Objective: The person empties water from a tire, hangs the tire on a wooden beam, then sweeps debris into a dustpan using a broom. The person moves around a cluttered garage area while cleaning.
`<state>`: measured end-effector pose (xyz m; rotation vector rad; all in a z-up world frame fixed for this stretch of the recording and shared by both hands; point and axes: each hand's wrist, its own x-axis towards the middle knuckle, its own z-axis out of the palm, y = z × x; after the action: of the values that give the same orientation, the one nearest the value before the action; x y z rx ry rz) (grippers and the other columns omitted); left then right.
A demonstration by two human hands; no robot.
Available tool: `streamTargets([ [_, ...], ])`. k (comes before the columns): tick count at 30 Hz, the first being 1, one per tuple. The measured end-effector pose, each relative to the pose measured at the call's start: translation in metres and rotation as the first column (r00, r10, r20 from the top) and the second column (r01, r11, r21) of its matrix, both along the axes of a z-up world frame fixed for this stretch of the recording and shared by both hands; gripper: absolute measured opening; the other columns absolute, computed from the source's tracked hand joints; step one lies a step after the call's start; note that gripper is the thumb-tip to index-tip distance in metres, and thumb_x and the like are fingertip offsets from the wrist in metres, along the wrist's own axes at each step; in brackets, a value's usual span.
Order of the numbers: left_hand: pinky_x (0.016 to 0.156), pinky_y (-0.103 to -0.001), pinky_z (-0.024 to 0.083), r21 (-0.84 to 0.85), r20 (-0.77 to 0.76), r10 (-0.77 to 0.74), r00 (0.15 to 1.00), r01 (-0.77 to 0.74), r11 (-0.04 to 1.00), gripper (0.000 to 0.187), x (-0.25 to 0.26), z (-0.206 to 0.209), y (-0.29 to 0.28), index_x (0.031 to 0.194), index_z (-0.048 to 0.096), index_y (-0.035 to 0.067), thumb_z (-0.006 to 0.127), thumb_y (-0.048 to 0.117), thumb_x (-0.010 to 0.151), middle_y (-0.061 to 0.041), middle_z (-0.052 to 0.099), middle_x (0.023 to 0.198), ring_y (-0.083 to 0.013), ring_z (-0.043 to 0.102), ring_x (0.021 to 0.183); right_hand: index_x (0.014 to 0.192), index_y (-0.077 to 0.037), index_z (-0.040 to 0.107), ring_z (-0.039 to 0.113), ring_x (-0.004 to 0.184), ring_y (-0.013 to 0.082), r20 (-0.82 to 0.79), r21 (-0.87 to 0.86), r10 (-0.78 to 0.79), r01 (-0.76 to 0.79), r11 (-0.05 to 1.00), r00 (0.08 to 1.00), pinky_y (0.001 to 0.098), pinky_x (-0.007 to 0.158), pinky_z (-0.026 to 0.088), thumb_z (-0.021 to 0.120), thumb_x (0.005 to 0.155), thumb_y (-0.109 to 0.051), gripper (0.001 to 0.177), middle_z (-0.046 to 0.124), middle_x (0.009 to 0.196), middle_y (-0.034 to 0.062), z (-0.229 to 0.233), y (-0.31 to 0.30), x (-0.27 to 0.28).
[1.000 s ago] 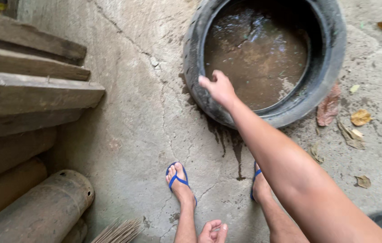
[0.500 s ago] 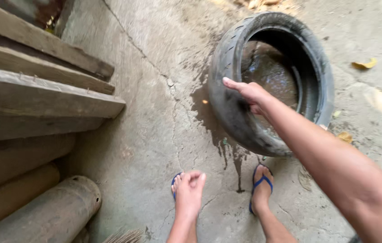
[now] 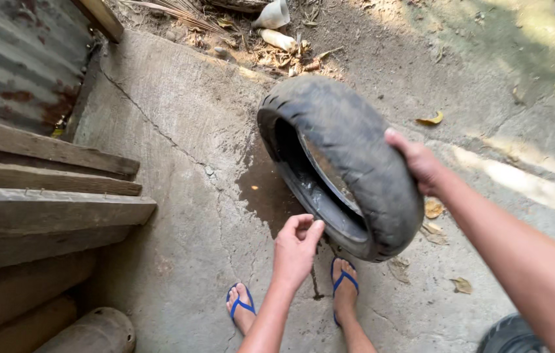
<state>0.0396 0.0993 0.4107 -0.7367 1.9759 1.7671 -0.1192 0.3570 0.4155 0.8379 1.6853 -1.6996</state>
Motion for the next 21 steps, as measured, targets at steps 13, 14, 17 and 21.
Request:
streamTargets([
  [13, 0.102, -0.034, 0.049, 0.050, 0.187, 0.254, 0.949, -0.267, 0.962, 0.080, 0.005, -0.035, 0.029, 0.147, 0.045, 0.000, 0.064, 0.054, 0.091, -0.018, 0.058, 0.144, -0.0204, 0.061, 0.126, 0.103, 0.003, 0.078, 0.067, 0.075, 0.0170, -0.042, 0.106, 0.188, -0.183, 0.977, 0.981, 0.0316, 0.071, 0.053, 0.070, 0.092, -0.048, 0.052, 0.075, 0.088, 0.0094, -0.062, -0.020, 0.056],
  [14, 0.102, -0.036, 0.049, 0.094, 0.222, 0.266, 0.938, -0.292, 0.952, 0.080, 0.001, -0.037, 0.027, 0.147, 0.045, 0.002, 0.061, 0.056, 0.091, -0.016, 0.058, 0.144, -0.0200, 0.060, 0.127, 0.104, 0.001, 0.078, 0.066, 0.077, 0.0171, -0.064, 0.139, 0.211, -0.200, 0.970, 0.975, 0.0319, 0.072, 0.052, 0.071, 0.091, -0.048, 0.052, 0.074, 0.089, 0.0093, -0.057, -0.024, 0.055],
  [17, 0.102, -0.037, 0.048, 0.287, 0.210, 0.278, 0.937, -0.331, 0.899, 0.077, -0.014, -0.042, 0.024, 0.145, 0.051, 0.003, 0.054, 0.059, 0.092, -0.013, 0.062, 0.141, -0.0215, 0.060, 0.126, 0.113, -0.002, 0.072, 0.069, 0.092, 0.0217, -0.212, 0.503, 0.321, -0.178, 0.845, 0.923, 0.0357, 0.083, 0.053, 0.078, 0.083, -0.050, 0.057, 0.074, 0.101, 0.0125, -0.037, -0.032, 0.057],
  [21, 0.103, -0.037, 0.044, 0.548, 0.257, 0.368, 0.894, -0.449, 0.706, 0.072, -0.035, -0.050, 0.015, 0.140, 0.057, 0.004, 0.051, 0.060, 0.095, -0.010, 0.065, 0.138, -0.0222, 0.060, 0.122, 0.135, -0.002, 0.061, 0.062, 0.125, 0.0346, -0.448, 0.792, 0.532, 0.043, 0.609, 0.718, 0.0451, 0.107, 0.049, 0.079, 0.084, -0.050, 0.072, 0.064, 0.133, 0.0210, -0.007, -0.053, 0.094],
])
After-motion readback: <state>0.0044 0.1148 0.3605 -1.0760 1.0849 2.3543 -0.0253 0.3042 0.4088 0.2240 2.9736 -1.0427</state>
